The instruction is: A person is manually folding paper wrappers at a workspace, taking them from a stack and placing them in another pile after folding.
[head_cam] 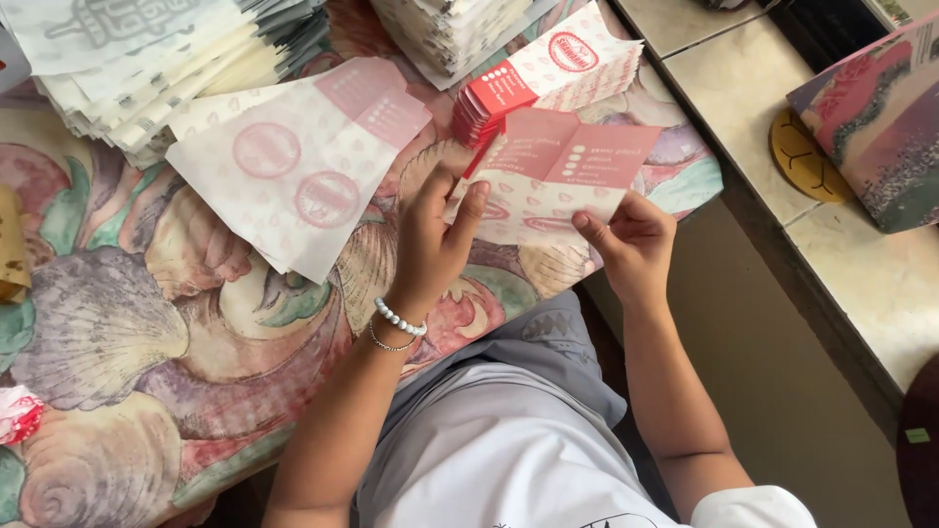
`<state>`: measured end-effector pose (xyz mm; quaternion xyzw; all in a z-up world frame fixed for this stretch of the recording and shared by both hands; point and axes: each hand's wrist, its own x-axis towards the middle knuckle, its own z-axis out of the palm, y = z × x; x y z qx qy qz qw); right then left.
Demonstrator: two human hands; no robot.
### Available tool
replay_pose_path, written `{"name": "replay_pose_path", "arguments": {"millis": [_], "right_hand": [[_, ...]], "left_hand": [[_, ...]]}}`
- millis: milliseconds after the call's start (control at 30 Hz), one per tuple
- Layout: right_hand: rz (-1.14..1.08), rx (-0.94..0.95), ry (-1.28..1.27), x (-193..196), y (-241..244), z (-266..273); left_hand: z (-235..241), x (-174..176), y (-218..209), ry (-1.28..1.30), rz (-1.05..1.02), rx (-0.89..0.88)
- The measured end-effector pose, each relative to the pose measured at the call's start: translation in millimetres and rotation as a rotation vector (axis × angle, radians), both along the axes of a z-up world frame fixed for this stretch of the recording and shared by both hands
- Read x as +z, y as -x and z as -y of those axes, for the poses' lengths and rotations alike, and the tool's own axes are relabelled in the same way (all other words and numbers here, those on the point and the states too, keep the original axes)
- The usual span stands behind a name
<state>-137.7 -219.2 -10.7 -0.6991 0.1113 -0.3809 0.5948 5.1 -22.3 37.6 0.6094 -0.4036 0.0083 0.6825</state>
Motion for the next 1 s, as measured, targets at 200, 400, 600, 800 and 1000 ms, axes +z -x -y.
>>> {"name": "replay_pose_path", "arguments": {"millis": [200, 400, 600, 800, 1000], "right_hand": [[-0.029, -0.055, 0.064, 29, -5, -13], [-0.473, 0.351, 0.577, 135, -25, 52], [-0.984, 0.640, 1.139, 109, -117, 54], [-1.136, 0.696, 1.077, 58, -146, 45], [-1.066, 0.627, 1.121, 54, -130, 26]], "left_hand": [[-5, 4, 16, -0.010, -0.037, 0.020], [-39, 7, 23, 0.102, -0.514, -0.284], [-42, -3, -34, -0.386, -0.119, -0.026], [-22, -57, -54, -0.844, 0.062, 0.079], [-20, -70, -56, -0.941, 0.233, 0.115]]}}
